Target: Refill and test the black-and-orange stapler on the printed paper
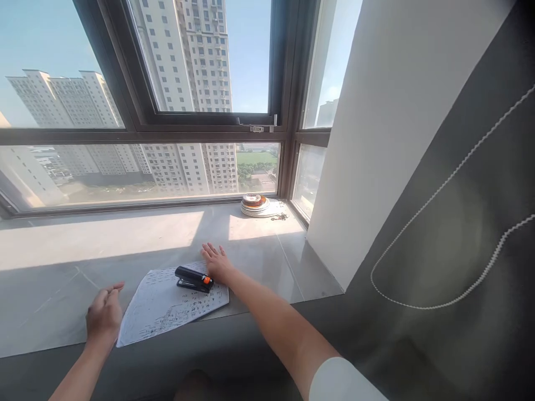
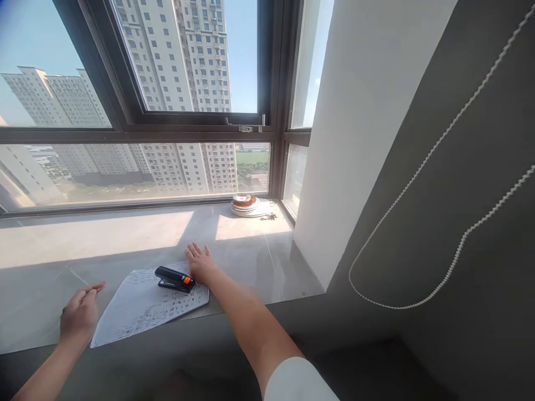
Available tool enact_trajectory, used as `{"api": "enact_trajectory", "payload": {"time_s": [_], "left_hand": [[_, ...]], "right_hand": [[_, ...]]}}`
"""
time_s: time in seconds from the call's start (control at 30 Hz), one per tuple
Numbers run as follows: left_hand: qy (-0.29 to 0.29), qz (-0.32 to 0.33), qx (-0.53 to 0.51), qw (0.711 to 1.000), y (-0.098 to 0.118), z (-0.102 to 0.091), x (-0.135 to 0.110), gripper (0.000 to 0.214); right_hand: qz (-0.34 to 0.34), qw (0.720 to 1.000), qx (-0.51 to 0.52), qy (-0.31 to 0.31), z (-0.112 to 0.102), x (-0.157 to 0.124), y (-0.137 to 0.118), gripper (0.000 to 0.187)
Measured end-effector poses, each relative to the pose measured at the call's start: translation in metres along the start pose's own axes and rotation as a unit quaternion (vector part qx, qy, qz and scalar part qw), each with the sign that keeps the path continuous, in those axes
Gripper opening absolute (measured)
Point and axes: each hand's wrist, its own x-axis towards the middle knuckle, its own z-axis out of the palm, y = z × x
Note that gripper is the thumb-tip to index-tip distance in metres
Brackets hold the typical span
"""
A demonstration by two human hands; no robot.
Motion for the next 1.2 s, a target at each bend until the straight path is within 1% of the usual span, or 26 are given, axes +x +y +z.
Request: {"api": "enact_trajectory", "payload": {"time_s": [0.1,0.17,0.23,0.33,0.4,0.47,0.53,0.6,0.7,0.77,0.83,0.9,0.97,1.0,1.03,1.13,1.17,1.2], "left_hand": [[-0.025,-0.066,-0.08,0.994,0.011,-0.005,-0.002,0.036],[-0.038,-0.086,-0.07,0.993,0.02,-0.008,-0.004,0.033],[-0.056,-0.082,-0.053,0.994,0.027,-0.01,-0.006,0.034],[-0.073,-0.041,-0.055,0.995,0.033,-0.011,-0.009,0.036],[-0.067,-0.001,-0.053,0.996,0.037,-0.011,-0.011,0.035],[-0.051,0.066,-0.029,0.996,0.046,-0.01,-0.017,0.035],[-0.038,0.156,-0.009,0.987,0.066,-0.009,-0.029,0.036],[-0.053,0.239,-0.024,0.969,0.099,-0.003,-0.047,0.037],[-0.135,0.336,-0.092,0.928,0.159,0.015,-0.084,0.04],[-0.192,0.36,-0.126,0.904,0.194,0.033,-0.108,0.043],[-0.225,0.359,-0.138,0.895,0.214,0.052,-0.129,0.047],[-0.249,0.364,-0.115,0.89,0.221,0.07,-0.145,0.05],[-0.258,0.37,-0.069,0.89,0.22,0.085,-0.158,0.052],[-0.255,0.371,-0.047,0.892,0.217,0.09,-0.163,0.052],[-0.248,0.372,-0.029,0.894,0.216,0.094,-0.167,0.052],[-0.224,0.38,0.0,0.897,0.214,0.096,-0.174,0.052],[-0.221,0.382,0.007,0.897,0.216,0.095,-0.175,0.052],[-0.22,0.382,0.014,0.897,0.217,0.094,-0.175,0.052]], "right_hand": [[0.026,1.0,0.0,-0.004,-0.009,-0.019,0.013,0.069],[0.033,0.999,-0.002,-0.006,-0.017,-0.036,0.028,0.068],[0.035,0.999,-0.005,-0.006,-0.029,-0.055,0.047,0.067],[0.053,0.999,-0.009,-0.004,-0.049,-0.087,0.081,0.067],[0.076,0.997,-0.01,0.001,-0.06,-0.107,0.104,0.067],[0.105,0.994,-0.006,0.009,-0.068,-0.122,0.121,0.068],[0.131,0.991,0.004,0.025,-0.072,-0.13,0.132,0.067],[0.14,0.989,0.016,0.041,-0.072,-0.133,0.134,0.066],[0.137,0.989,0.02,0.061,-0.072,-0.132,0.131,0.062],[0.136,0.988,0.01,0.078,-0.074,-0.133,0.129,0.058],[0.142,0.984,0.0,0.106,-0.078,-0.137,0.127,0.052],[0.159,0.975,0.003,0.156,-0.085,-0.144,0.125,0.045],[0.176,0.961,0.032,0.212,-0.09,-0.153,0.119,0.037],[0.173,0.957,0.059,0.225,-0.092,-0.157,0.114,0.035],[0.16,0.959,0.09,0.218,-0.093,-0.162,0.109,0.033],[0.084,0.977,0.146,0.132,-0.09,-0.174,0.094,0.031],[0.064,0.981,0.149,0.111,-0.088,-0.177,0.09,0.037],[0.056,0.982,0.148,0.104,-0.085,-0.179,0.089,0.043]]}}
